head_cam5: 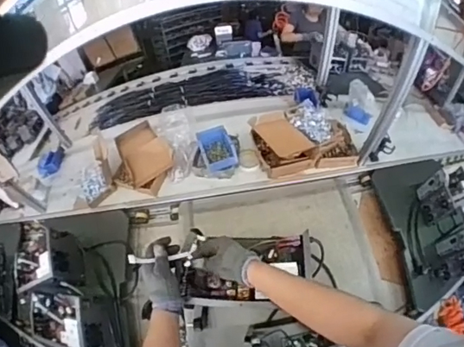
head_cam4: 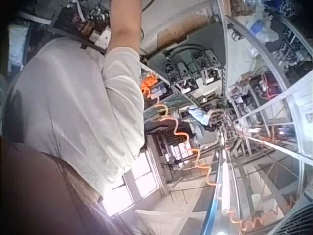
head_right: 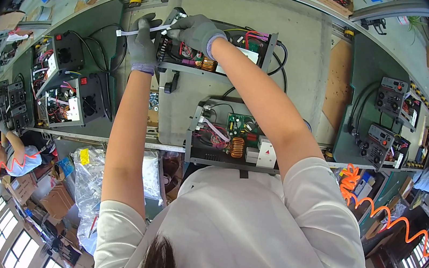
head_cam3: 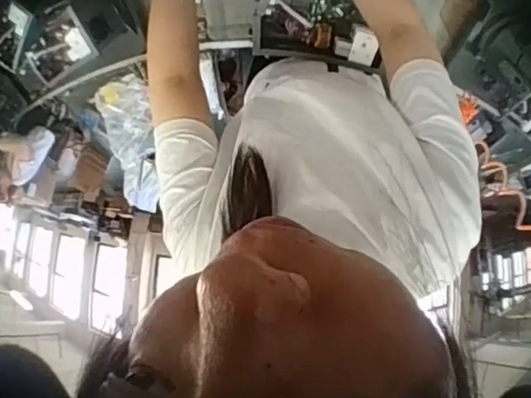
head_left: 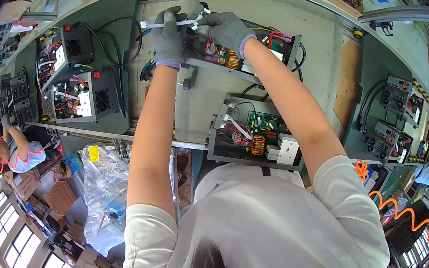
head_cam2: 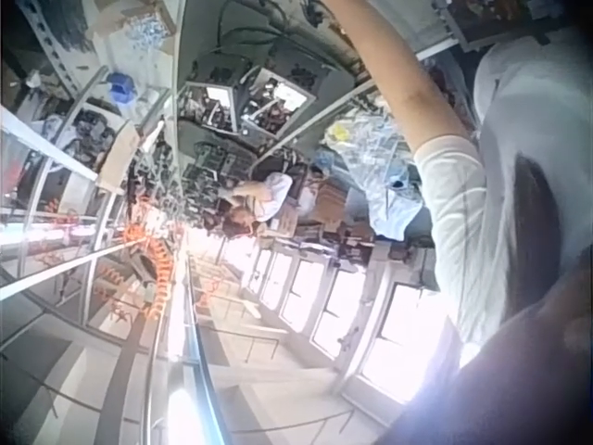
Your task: The recorder is assembling internal components and wiring of a solar inverter unit.
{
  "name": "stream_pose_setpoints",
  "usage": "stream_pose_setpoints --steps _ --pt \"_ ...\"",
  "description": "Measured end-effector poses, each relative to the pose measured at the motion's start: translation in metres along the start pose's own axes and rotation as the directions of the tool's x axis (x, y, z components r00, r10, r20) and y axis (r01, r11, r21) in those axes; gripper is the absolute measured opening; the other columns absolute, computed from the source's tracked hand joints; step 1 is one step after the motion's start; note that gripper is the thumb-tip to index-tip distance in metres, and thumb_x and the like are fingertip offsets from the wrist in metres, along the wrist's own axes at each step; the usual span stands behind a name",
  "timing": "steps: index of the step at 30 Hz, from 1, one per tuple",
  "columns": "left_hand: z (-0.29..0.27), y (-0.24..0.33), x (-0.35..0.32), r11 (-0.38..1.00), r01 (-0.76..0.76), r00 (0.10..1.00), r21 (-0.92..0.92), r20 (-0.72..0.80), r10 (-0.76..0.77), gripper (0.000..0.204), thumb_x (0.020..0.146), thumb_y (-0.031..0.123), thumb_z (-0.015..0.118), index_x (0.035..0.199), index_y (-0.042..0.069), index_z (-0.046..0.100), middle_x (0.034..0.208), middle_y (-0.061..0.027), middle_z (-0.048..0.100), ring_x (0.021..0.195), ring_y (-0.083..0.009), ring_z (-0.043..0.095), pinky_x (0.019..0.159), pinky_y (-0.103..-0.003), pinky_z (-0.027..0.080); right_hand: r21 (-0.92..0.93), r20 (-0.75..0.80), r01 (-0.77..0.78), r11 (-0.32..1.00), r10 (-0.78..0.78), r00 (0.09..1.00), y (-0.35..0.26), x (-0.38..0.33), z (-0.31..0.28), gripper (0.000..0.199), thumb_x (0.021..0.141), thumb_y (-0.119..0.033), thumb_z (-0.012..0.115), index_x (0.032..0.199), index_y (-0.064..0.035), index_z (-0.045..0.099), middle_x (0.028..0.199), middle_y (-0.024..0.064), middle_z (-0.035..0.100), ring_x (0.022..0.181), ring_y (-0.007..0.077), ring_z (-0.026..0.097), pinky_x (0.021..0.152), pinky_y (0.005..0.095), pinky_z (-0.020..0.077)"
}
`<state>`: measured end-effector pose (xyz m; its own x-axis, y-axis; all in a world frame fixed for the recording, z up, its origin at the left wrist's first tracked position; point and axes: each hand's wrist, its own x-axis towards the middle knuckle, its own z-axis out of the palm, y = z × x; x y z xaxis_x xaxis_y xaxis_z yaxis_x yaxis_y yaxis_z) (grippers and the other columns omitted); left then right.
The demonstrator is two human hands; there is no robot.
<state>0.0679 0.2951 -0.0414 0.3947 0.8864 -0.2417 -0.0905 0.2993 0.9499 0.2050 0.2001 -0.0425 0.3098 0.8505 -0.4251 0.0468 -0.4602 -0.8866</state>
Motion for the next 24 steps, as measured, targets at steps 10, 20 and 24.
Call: stream_pose_setpoints --steps 10,20,24 --pt "-0.001 -0.003 0.0 0.994 -0.087 0.996 0.073 -0.005 0.088 0.035 0.104 0.031 0.049 0.113 0.003 0.067 0.093 -0.0095 0.072 0.082 -0.0156 0.065 0.07 -0.028 0.051 -0.614 -0.237 -0.098 0.783 -0.065 0.969 -0.019 -0.007 0.017 0.022 0.08 -0.038 0.072 0.097 -0.0277 0.08 0.099 0.0054 0.076 0.091 0.0276 0.072 0.084 0.0397 0.0563" --pt "-0.002 -0.005 0.002 0.987 -0.114 0.993 0.112 0.046 0.11 0.036 0.105 0.03 0.048 0.113 0.002 0.067 0.089 -0.0085 0.07 0.077 -0.0135 0.062 0.066 -0.026 0.048 -0.641 -0.248 -0.089 0.762 -0.096 0.964 -0.021 -0.002 0.022 0.022 0.079 -0.037 0.07 0.094 -0.0235 0.08 0.093 0.0089 0.075 0.09 0.0298 0.072 0.083 0.0408 0.0569" --pt "-0.002 -0.006 0.001 0.986 -0.12 0.992 0.117 0.06 0.114 0.035 0.104 0.029 0.047 0.113 0.002 0.067 0.087 -0.0076 0.069 0.076 -0.013 0.061 0.067 -0.026 0.047 -0.477 -0.234 -0.106 0.872 -0.01 0.972 -0.017 -0.002 0.015 0.026 0.077 -0.039 0.072 0.095 -0.0223 0.081 0.095 0.0089 0.076 0.091 0.0305 0.072 0.083 0.0406 0.0568"
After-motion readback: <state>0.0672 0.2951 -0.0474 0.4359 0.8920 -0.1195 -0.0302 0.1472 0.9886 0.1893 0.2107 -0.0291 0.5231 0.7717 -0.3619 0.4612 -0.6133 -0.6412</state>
